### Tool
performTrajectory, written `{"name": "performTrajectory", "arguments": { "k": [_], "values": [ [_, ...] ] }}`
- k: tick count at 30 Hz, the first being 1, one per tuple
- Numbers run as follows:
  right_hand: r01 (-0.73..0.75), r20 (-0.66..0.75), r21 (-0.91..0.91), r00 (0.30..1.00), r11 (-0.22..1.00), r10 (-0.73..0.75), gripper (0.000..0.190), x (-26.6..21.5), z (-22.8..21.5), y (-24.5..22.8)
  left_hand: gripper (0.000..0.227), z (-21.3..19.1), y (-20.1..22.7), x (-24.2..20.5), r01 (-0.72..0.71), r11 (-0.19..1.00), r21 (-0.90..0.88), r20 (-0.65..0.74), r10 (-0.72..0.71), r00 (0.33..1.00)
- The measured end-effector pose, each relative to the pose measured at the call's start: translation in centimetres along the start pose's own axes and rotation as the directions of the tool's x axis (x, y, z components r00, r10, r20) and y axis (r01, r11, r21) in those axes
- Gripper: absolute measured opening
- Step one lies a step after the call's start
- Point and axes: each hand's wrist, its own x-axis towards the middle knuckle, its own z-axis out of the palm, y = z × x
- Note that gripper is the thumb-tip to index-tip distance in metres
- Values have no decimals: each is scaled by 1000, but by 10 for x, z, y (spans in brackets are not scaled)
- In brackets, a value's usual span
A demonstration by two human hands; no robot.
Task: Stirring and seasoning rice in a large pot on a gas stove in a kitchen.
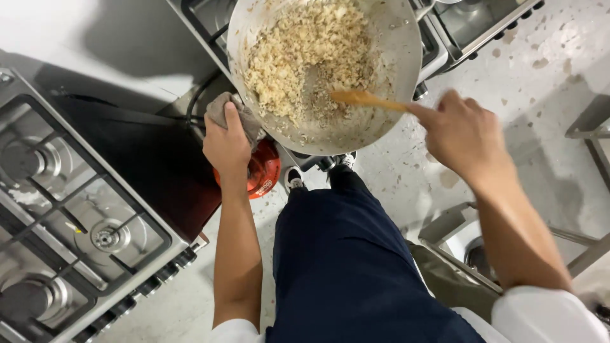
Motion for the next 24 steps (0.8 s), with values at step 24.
{"name": "performTrajectory", "arguments": {
  "k": [24],
  "values": [
    [9, -129, -51, 991, 999, -15, 32, 109, 79, 3, 55, 18, -5, -3, 41, 988, -146, -81, -53, 995]
  ]
}}
